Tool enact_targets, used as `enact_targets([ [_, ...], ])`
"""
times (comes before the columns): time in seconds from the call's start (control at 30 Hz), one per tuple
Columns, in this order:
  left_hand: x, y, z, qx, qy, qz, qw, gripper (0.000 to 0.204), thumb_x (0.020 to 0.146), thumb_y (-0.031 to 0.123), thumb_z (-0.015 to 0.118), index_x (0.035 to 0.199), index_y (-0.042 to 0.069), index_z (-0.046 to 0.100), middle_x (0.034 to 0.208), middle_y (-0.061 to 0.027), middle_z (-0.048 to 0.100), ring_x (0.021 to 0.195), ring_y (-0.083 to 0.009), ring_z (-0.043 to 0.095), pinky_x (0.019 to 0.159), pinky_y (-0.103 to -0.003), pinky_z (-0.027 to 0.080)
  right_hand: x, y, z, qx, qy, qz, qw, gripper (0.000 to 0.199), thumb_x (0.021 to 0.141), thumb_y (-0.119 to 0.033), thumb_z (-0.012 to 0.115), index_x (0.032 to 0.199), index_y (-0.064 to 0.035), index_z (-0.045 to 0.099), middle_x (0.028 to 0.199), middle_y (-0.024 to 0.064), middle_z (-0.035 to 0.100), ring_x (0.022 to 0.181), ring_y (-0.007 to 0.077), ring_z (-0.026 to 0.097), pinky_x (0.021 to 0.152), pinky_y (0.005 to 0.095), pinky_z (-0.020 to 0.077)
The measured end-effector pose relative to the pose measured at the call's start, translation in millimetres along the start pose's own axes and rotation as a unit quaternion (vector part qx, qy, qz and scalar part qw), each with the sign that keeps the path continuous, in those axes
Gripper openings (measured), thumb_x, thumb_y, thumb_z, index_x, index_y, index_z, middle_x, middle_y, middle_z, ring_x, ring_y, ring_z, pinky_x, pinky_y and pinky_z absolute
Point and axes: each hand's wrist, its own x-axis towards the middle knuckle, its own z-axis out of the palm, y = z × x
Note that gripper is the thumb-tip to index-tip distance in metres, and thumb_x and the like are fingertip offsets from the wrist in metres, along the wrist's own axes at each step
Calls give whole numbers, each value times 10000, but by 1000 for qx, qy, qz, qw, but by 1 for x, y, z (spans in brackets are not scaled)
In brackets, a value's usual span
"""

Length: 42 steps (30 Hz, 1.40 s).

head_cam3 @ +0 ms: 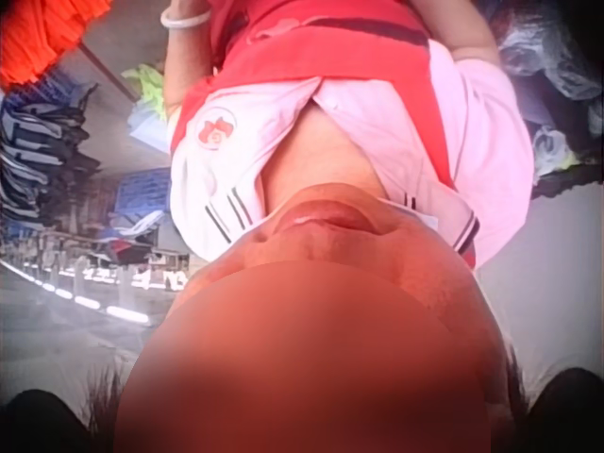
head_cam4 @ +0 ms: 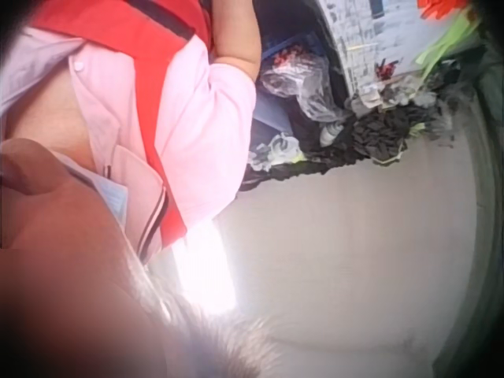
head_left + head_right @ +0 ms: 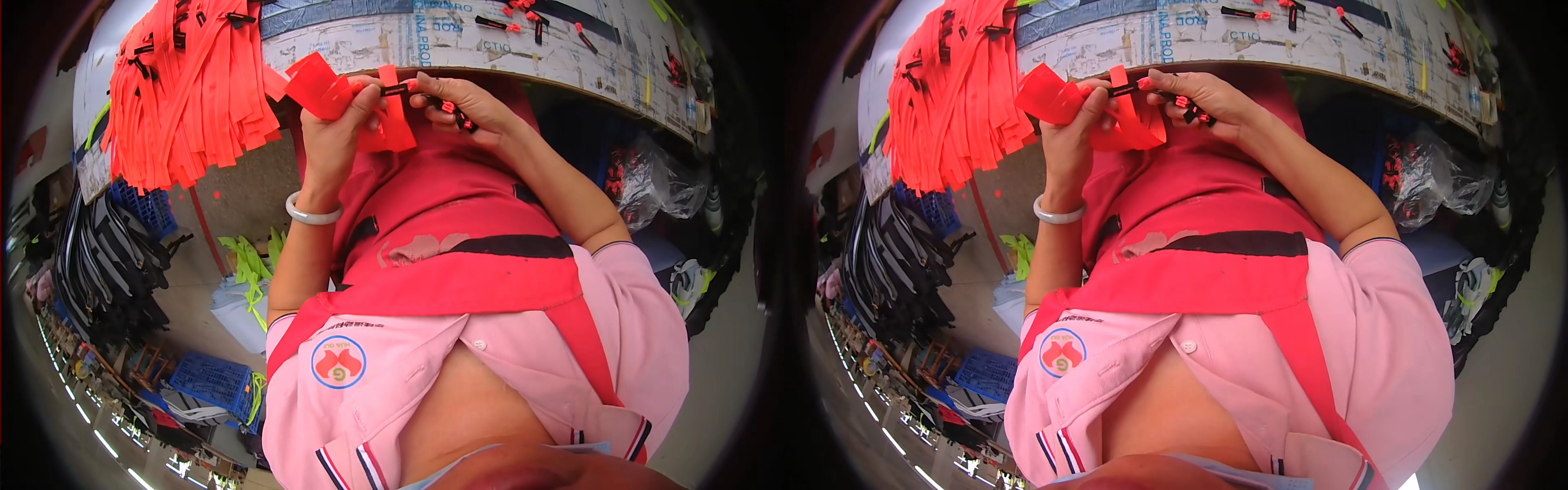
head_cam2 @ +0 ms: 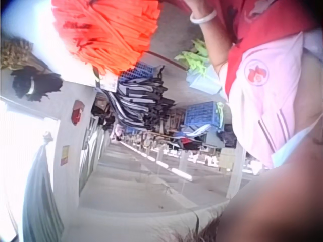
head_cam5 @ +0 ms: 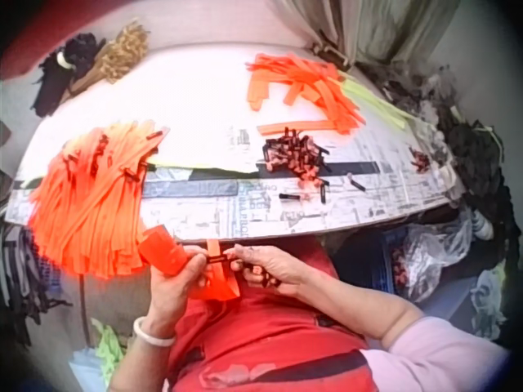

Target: Attaching small black plastic clips to red fabric strips at a manufacturing workbench.

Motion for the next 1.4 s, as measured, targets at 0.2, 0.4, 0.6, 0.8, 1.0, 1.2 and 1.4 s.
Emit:
enact_targets([
  [0.2,-2,-1,2,-2,-18,2,1000,147,896,66,615,1007,-24,646,789,-42,649,620,-73,555,567,-190,442,3,1,8,-31,10,-61,998,257,911,-295,619,964,-47,576,769,-37,553,493,8,402,435,168,293],
  [0.4,-4,6,10,-63,-17,-27,997,190,898,68,609,1039,-58,633,810,-66,661,644,-98,591,599,-227,488,-13,-35,1,-105,-2,-200,974,243,927,-295,597,1012,-68,580,854,28,650,565,25,501,474,156,370],
  [0.6,-3,-1,8,-45,-26,-43,998,183,895,64,610,1024,-62,635,827,-83,676,636,-111,606,615,-241,512,-32,-39,37,-310,21,-211,927,211,917,-248,615,969,-43,612,815,12,676,651,20,567,491,155,409],
  [0.8,-3,1,16,38,-31,17,999,187,898,65,608,1049,-39,645,855,-82,676,673,-121,630,623,-244,520,-21,-19,41,-315,75,-249,913,216,905,-205,630,991,-7,624,785,24,675,645,30,570,533,171,446],
  [1.0,-4,-3,12,34,-44,35,998,187,890,52,618,1055,-29,649,851,-65,683,669,-109,631,606,-231,508,-17,-18,37,-290,74,-229,926,237,899,-229,639,977,-5,635,781,29,669,633,27,551,548,162,431],
  [1.2,-5,-2,14,85,-44,45,994,196,884,56,630,1061,-25,650,822,-48,680,657,-92,622,593,-224,501,-16,-19,33,-286,94,-226,927,249,885,-257,659,970,-24,637,789,20,667,616,20,549,527,163,426],
  [1.4,-5,-7,14,80,-45,66,994,150,887,74,624,1006,-9,664,824,-44,684,672,-78,612,579,-212,495,-16,-17,37,-299,76,-239,921,223,887,-208,659,974,-5,626,815,29,658,687,56,614,589,175,488],
])
